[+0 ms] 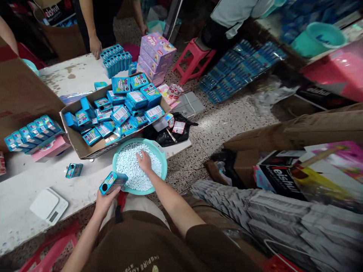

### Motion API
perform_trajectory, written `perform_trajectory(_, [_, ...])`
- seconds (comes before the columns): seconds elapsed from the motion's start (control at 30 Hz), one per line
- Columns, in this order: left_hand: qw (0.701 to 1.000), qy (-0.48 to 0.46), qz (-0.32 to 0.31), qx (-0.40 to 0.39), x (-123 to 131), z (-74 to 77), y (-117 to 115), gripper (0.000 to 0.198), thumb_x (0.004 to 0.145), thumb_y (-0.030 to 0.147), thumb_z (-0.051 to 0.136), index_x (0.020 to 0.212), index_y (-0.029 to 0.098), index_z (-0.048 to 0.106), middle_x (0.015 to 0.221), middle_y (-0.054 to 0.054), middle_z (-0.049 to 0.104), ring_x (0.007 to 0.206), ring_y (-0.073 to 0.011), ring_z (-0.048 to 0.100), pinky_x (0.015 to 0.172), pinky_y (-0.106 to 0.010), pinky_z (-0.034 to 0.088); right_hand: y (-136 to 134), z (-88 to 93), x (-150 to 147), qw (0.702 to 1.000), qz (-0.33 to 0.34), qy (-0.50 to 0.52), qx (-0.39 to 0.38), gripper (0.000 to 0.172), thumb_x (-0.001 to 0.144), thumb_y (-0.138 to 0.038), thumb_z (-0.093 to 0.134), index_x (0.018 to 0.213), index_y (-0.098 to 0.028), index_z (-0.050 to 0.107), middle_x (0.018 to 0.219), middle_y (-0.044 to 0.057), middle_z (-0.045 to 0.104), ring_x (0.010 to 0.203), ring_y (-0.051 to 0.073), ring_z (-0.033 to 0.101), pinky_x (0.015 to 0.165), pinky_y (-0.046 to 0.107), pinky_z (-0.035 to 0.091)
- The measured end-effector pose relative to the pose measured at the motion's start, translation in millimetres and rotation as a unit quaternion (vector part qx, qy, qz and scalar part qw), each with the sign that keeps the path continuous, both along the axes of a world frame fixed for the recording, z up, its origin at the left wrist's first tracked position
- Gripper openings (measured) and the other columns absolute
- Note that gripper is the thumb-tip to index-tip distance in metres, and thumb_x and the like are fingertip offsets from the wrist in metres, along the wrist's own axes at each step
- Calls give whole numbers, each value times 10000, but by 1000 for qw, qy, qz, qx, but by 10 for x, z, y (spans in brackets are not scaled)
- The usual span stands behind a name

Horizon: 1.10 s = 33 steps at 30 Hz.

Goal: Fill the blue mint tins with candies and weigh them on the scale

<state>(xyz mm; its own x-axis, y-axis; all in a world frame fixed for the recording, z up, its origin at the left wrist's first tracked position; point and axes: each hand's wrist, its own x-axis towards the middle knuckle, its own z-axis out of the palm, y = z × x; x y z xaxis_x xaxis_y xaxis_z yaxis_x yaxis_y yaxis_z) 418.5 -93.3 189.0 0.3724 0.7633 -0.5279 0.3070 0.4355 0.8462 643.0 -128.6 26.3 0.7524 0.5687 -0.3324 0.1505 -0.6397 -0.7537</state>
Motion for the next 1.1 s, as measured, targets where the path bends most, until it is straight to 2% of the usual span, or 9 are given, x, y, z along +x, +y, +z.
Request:
perform_trajectory(0.07, [1000, 13, -15, 23, 31, -29, 28, 528, 557, 372, 787, 1007, 130, 656, 1021, -107, 692, 970, -279, 641, 921, -444, 485, -1, 47, -51, 995, -22, 99, 2, 406, 856, -445, 450, 1155, -201, 576, 1271, 89, 537, 1252, 258, 396, 1064, 364, 263])
perform_trajectory(0.2, [996, 39, -29, 78, 137, -45, 98, 498, 619, 400, 743, 1029, 142, 629, 1016, -94, 687, 952, -252, 642, 888, -408, 499, -58, 160, -52, 977, -20, 214, -4, 405, 813, -550, 465, 982, -241, 664, 1047, 43, 666, 1118, 263, 536, 960, 341, 387])
perform_trajectory(0.37, [978, 44, -51, 197, 240, -90, 164, 504, 650, 389, 721, 1082, 181, 565, 1065, -75, 642, 972, -225, 611, 895, -383, 474, -64, 225, 33, 934, -9, 357, -7, 488, 779, -586, 497, 1042, -201, 641, 1008, 79, 688, 941, 256, 629, 837, 391, 475])
perform_trajectory(0.43, [970, 56, -69, 225, 257, -121, 172, 472, 667, 389, 706, 1072, 193, 561, 1067, -68, 630, 985, -222, 599, 895, -371, 466, -55, 242, 79, 893, -6, 450, -11, 481, 777, -590, 499, 1028, -204, 637, 929, 80, 701, 860, 255, 651, 795, 413, 495])
perform_trajectory(0.53, [962, 77, -96, 244, 277, -156, 162, 432, 685, 392, 689, 1051, 196, 570, 1030, -62, 633, 973, -224, 599, 884, -368, 465, -45, 285, 108, 790, -26, 612, 15, 437, 811, -573, 462, 965, -200, 630, 816, 63, 698, 797, 231, 659, 792, 407, 505])
perform_trajectory(0.6, [956, 79, -120, 255, 291, -169, 145, 410, 698, 383, 677, 1050, 200, 577, 1030, -62, 631, 972, -224, 597, 889, -372, 460, -45, 336, 97, 742, -66, 665, 51, 410, 845, -538, 426, 905, -181, 618, 745, 52, 681, 746, 210, 655, 771, 377, 516])
perform_trajectory(0.73, [943, 66, -166, 282, 318, -207, 108, 359, 726, 357, 646, 1048, 213, 583, 1062, -61, 621, 1007, -223, 581, 910, -368, 444, -102, 514, 75, 699, -197, 665, 174, 291, 855, -435, 468, 761, -175, 558, 570, -1, 586, 531, 148, 577, 564, 273, 516])
perform_trajectory(0.83, [934, 63, -180, 302, 344, -266, 83, 346, 736, 326, 629, 1061, 217, 579, 1085, -62, 614, 1030, -224, 570, 920, -360, 436, -206, 737, 95, 683, -242, 644, 245, 259, 839, -419, 511, 727, -186, 521, 546, -30, 542, 450, 110, 502, 421, 206, 440])
perform_trajectory(1.1, [874, 91, -270, 393, 617, -369, -76, 513, 644, 49, 478, 1111, 233, 583, 1092, -52, 619, 1050, -236, 546, 932, -376, 405, -344, 1380, -63, 636, -334, 589, 370, 221, 857, -405, 480, 772, -205, 518, 589, -33, 562, 477, 94, 512, 431, 194, 441])
